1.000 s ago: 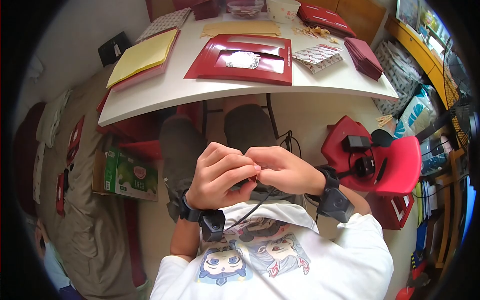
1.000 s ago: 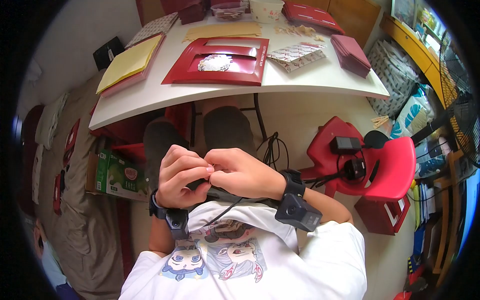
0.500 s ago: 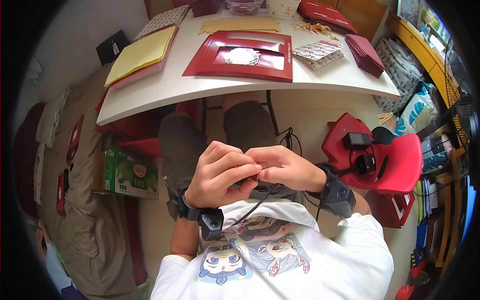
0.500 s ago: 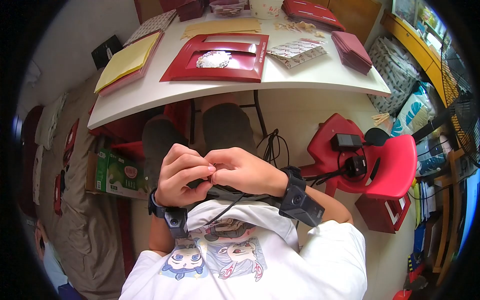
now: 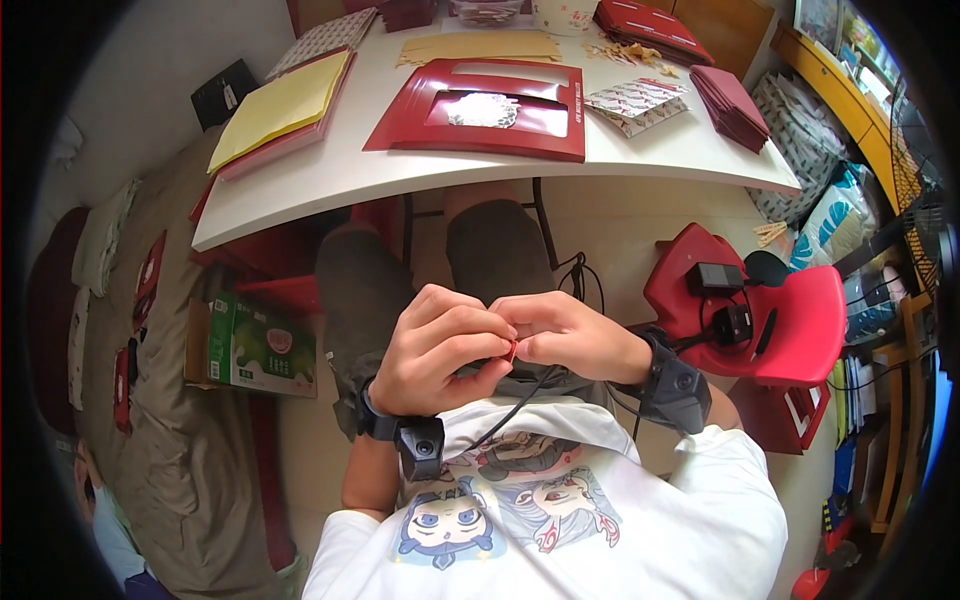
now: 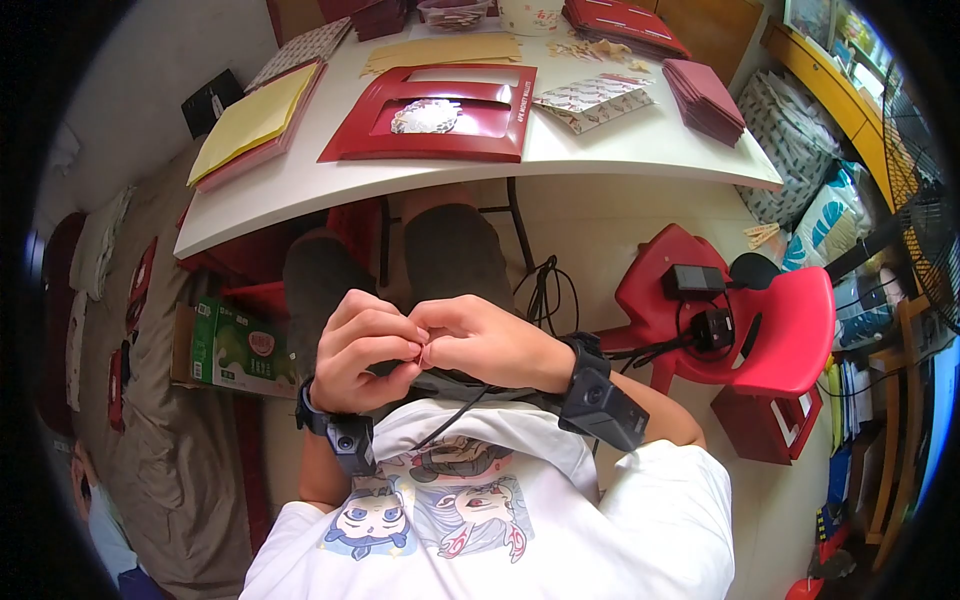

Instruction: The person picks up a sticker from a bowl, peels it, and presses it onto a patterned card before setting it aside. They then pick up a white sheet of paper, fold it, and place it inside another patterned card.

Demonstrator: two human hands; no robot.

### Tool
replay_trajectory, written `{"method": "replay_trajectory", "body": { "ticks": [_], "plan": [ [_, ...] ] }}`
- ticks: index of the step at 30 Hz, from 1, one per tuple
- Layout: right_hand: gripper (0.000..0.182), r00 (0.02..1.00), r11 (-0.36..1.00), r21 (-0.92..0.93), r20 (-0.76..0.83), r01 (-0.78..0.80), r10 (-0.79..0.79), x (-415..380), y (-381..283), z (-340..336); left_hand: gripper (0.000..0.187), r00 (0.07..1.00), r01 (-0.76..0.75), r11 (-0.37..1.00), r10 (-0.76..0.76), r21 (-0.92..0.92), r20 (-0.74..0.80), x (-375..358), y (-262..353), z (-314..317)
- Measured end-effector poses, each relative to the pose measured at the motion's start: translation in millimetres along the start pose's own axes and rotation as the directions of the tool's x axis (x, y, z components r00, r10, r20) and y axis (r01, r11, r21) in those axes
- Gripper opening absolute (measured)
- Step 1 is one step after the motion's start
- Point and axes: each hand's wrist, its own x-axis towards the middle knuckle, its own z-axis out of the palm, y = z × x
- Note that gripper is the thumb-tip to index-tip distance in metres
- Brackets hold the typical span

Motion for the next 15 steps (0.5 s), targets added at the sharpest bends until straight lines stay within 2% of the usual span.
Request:
{"method": "replay_trajectory", "body": {
  "ticks": [15],
  "plan": [
    [0.017, 0.997, 0.991, -0.113, 0.005, 0.073, -0.073, 0.5, 3.7, 2.5, 0.025, 0.998, -0.049, 0.998, 0.048, -0.041, -0.028, -4.2, -0.6, 3.6]
  ]
}}
